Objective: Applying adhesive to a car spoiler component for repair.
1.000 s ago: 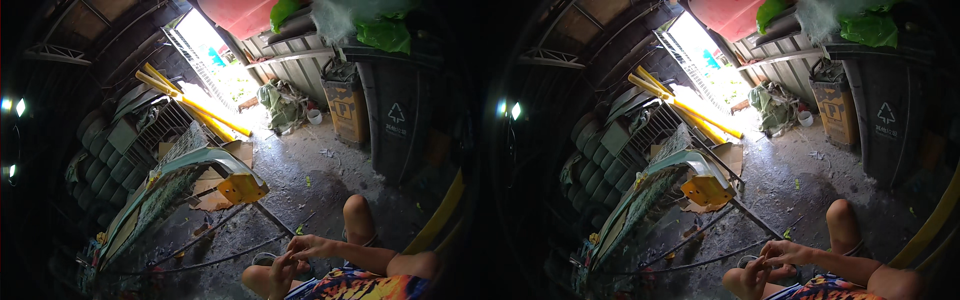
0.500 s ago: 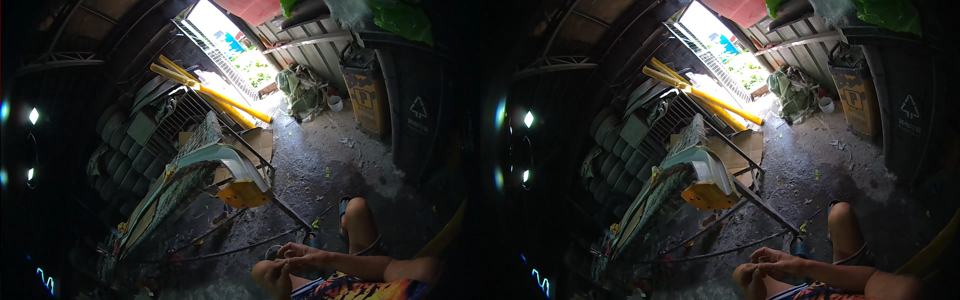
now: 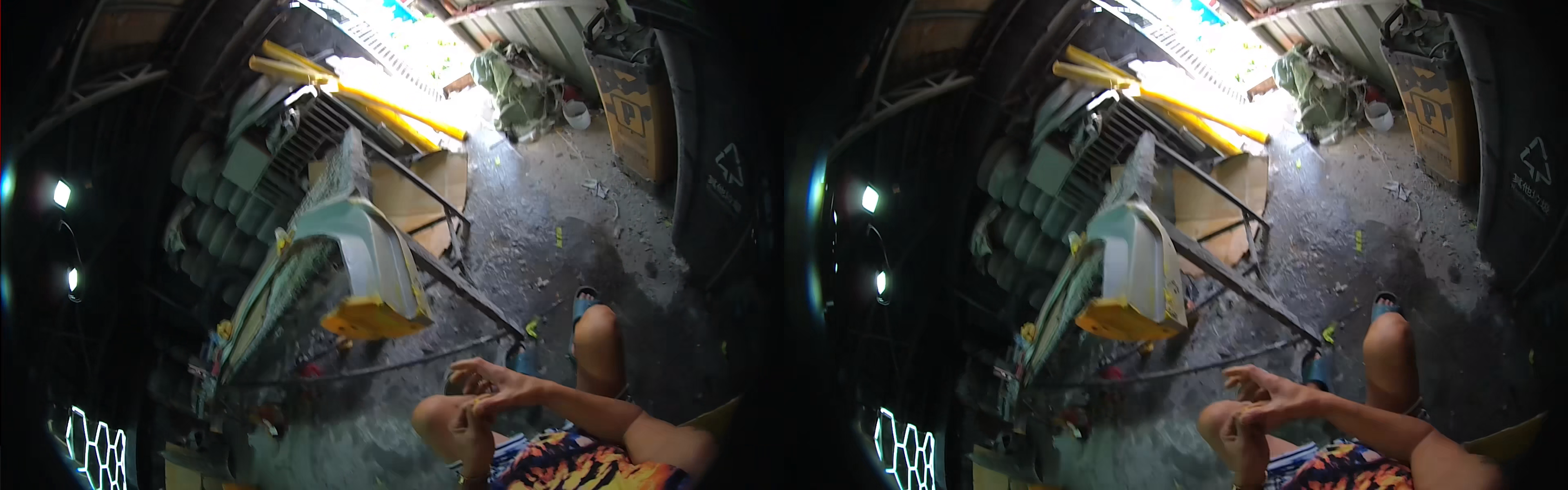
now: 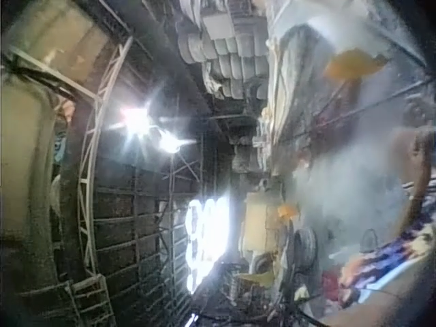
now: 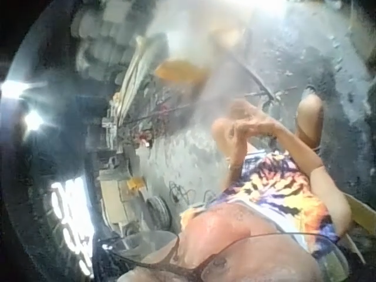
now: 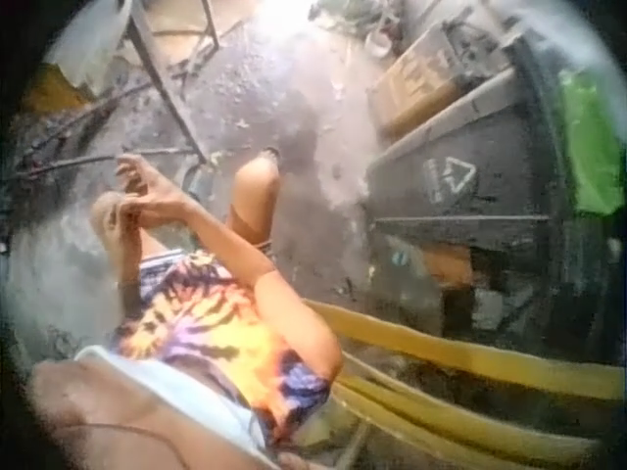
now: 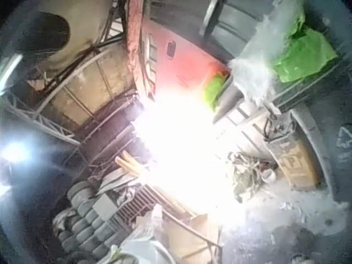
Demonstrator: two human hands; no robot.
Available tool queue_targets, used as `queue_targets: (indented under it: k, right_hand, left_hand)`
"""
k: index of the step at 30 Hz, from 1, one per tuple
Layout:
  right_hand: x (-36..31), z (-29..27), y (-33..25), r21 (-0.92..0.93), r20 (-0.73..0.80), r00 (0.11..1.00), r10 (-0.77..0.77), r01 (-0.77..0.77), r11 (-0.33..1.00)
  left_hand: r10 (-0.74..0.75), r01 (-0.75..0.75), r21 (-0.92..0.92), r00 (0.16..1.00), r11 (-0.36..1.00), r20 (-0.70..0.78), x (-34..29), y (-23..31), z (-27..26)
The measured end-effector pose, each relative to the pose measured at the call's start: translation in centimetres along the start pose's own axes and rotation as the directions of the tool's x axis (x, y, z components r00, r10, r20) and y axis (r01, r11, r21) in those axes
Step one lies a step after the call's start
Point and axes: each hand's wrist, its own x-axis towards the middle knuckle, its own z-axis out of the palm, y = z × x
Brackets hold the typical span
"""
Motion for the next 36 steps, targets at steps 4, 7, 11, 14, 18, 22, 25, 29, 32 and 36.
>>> queue_targets:
  k: [4, 7, 11, 14, 18, 22, 25, 29, 32, 36]
  right_hand:
    - [0.2, -0.7, 0.9, 0.121, 0.07, 0.996, 0.047, -0.056, 0.991]
    - [0.2, -2.4, 1.6, 0.215, -0.221, 0.973, 0.064, -0.015, 0.977]
    - [-0.9, -4.8, 4.3, 0.105, -0.463, 0.869, 0.176, -0.144, 0.984]
    - [-1.0, -5.4, 6.6, 0.143, -0.485, 0.842, 0.237, -0.19, 0.971]
    - [0.5, -4.2, 9.4, -0.08, -0.533, 0.785, 0.315, -0.417, 0.905]
    - [2.8, -3.8, 13.2, -0.41, -0.337, 0.857, 0.391, -0.507, 0.759]
    - [5.2, -4.2, 15.3, -0.658, -0.253, 0.811, 0.527, -0.544, 0.521]
    - [13.0, -2.6, 21.8, -0.776, -0.13, 0.753, 0.645, -0.483, 0.406]
    - [16.4, -5.6, 30.3, -0.977, 0.108, 0.695, 0.711, -0.058, 0.205]
    - [18.3, -6.0, 40.1, -0.926, 0.006, 0.358, 0.934, 0.355, -0.131]
  left_hand:
    - [0.077, -0.064, 0.188, 0.995, 0.98, -0.06, -0.1, 1.9, -1.9]
    - [0.155, -0.152, 0.284, 0.988, 0.947, 0.013, 3.6, 4.0, -4.9]
    - [0.173, -0.167, 0.19, 0.985, 0.968, -0.015, 7.1, 4.4, -9.5]
    - [0.19, -0.184, 0.094, 0.98, 0.978, -0.059, 9.9, 4.1, -12.4]
    - [0.049, -0.072, 0.181, 0.991, 0.981, 0.124, 15.6, 3.3, -16.7]
    - [0.123, -0.162, 0.344, 0.984, 0.925, 0.132, 22.0, 1.5, -18.0]
    - [0.2, -0.309, 0.529, 0.946, 0.79, 0.254, 24.9, -0.4, -19.4]
    - [0.432, -0.417, 0.579, 0.894, 0.701, 0.12, 24.5, 0.4, -24.1]
    - [0.355, -0.259, 0.763, 0.934, 0.592, 0.041, 24.5, -0.8, -26.2]
    - [0.157, -0.153, 0.872, 0.984, 0.464, 0.089, 24.2, -3.3, -29.5]
